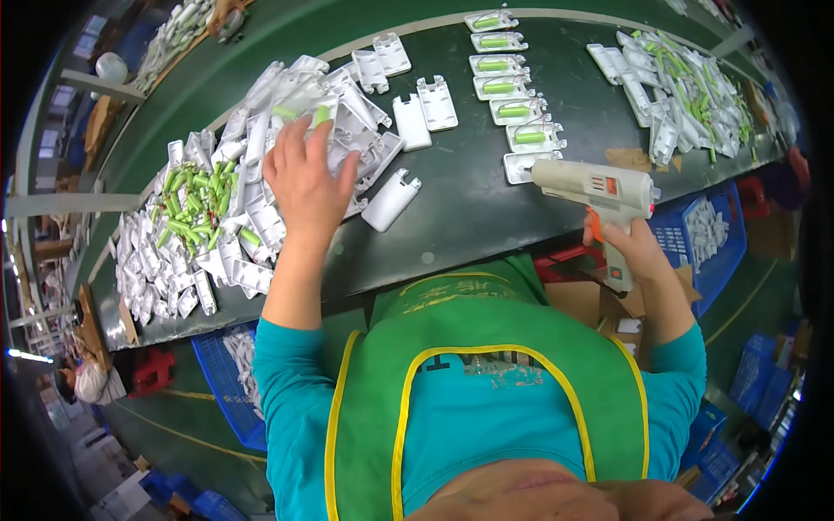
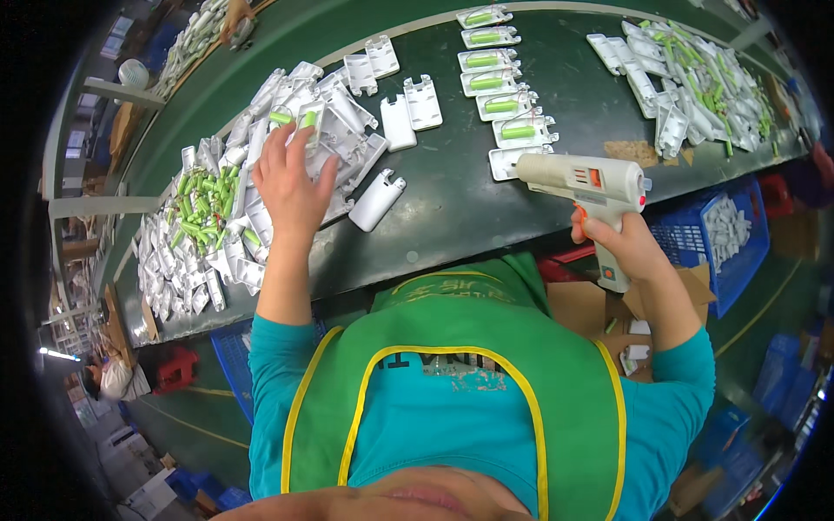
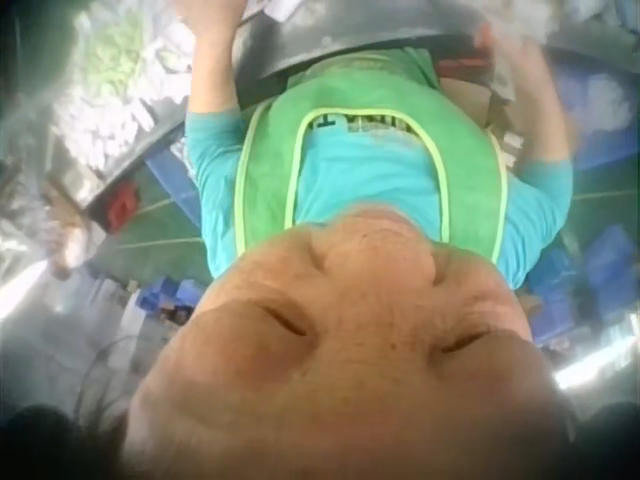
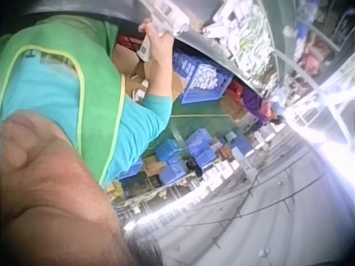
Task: Assembling electronic components by gluing small green parts into white plastic casings on an assembly line.
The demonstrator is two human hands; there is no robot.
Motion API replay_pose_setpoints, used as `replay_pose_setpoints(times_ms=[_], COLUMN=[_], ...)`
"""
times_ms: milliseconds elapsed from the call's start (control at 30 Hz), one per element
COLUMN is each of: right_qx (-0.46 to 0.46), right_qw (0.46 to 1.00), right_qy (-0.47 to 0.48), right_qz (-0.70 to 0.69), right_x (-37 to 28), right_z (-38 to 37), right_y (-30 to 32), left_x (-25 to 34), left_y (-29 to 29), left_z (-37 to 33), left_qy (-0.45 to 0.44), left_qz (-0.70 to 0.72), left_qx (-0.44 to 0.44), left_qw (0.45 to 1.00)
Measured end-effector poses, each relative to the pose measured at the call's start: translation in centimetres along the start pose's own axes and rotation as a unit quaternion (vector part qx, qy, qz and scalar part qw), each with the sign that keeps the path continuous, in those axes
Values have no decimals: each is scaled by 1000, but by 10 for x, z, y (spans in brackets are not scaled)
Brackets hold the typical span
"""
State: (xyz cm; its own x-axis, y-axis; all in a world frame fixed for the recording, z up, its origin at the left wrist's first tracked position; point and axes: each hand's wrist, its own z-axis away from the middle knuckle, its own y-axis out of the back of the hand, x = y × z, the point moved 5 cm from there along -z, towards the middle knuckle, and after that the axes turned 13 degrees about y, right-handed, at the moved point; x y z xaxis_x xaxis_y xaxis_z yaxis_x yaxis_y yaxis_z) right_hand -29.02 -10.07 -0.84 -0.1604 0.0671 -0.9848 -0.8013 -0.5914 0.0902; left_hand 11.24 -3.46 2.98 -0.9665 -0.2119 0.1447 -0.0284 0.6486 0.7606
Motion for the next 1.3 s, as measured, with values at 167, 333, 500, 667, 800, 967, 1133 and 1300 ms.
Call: replay_pose_setpoints(times_ms=[167,333,500,667,800,967,1133,1300], right_qx=[51,72,38,54,62,86,84,92], right_qw=[998,997,997,993,987,985,987,986], right_qy=[-39,-11,13,34,47,46,37,31], right_qz=[10,-10,-67,-98,-138,-140,-133,-139], right_x=[-2,-1,-5,5,3,8,8,7], right_z=[7,12,12,16,18,17,18,22], right_y=[5,2,-4,-5,-7,-1,-1,-1], left_x=[-37,-49,-44,-48,-58,-29,47,89], left_y=[-11,-15,-30,-48,-44,-23,-38,-77], left_z=[3,-14,-39,-60,-67,-58,-12,23], left_qy=[62,100,117,168,160,163,106,-52], left_qz=[26,67,-60,-84,28,166,310,156], left_qx=[-53,-61,-146,-308,-266,-282,-406,-324], left_qw=[996,991,981,933,950,931,853,932])
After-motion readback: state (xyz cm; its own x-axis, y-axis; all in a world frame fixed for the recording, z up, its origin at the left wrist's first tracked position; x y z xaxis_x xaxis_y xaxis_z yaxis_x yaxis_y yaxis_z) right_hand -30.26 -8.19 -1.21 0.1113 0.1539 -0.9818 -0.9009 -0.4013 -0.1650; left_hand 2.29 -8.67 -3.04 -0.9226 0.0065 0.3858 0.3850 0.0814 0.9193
